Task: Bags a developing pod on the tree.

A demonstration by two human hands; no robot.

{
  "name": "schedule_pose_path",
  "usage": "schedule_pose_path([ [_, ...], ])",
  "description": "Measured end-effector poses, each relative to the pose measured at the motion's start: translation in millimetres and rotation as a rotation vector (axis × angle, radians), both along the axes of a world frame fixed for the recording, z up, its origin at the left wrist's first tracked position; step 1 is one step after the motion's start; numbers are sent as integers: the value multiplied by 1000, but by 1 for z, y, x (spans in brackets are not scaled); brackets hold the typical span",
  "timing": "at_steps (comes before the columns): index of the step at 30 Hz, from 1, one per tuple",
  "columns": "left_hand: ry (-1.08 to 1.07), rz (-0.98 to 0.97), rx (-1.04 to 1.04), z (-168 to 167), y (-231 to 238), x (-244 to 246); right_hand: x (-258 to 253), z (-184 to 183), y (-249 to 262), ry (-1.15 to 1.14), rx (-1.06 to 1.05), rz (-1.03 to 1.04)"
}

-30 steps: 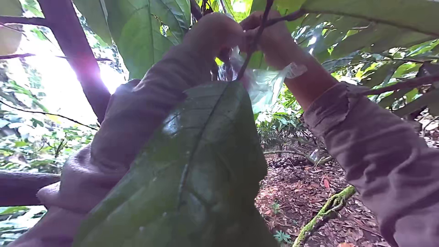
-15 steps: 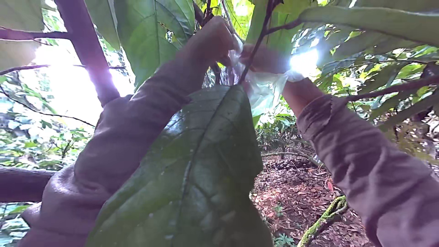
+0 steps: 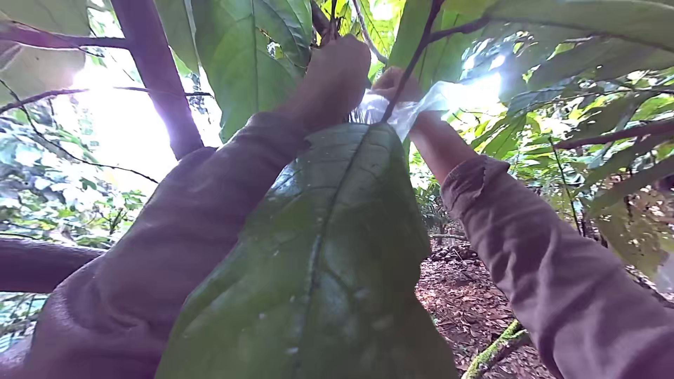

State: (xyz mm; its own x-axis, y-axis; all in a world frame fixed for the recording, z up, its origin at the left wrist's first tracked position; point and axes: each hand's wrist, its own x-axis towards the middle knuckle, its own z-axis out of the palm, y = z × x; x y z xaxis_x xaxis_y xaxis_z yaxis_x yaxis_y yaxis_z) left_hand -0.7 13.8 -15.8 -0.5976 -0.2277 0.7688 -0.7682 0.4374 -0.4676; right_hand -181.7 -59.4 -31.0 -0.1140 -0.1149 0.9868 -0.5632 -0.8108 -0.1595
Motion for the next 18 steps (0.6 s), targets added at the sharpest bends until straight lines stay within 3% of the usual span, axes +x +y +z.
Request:
schedule_pose_path([
  [4, -142, -7, -28, 3, -11, 5, -15, -6, -22, 145, -98, 222],
  [6, -211, -56, -7, 7, -19, 8, -11, -20, -19, 104, -129, 126],
  [9, -282, -43, -7, 8, -20, 9, 3, -49, -15, 72, -179, -217],
  [11, -345, -66, -33, 8, -23, 9, 6, -57, -30, 25, -198, -201],
  [14, -392, -117, -43, 8, -25, 12, 8, -58, -52, -65, -261, -54],
  [18, -317, -168, 49, 7, -20, 14, 17, -65, -55, -199, -155, 430],
])
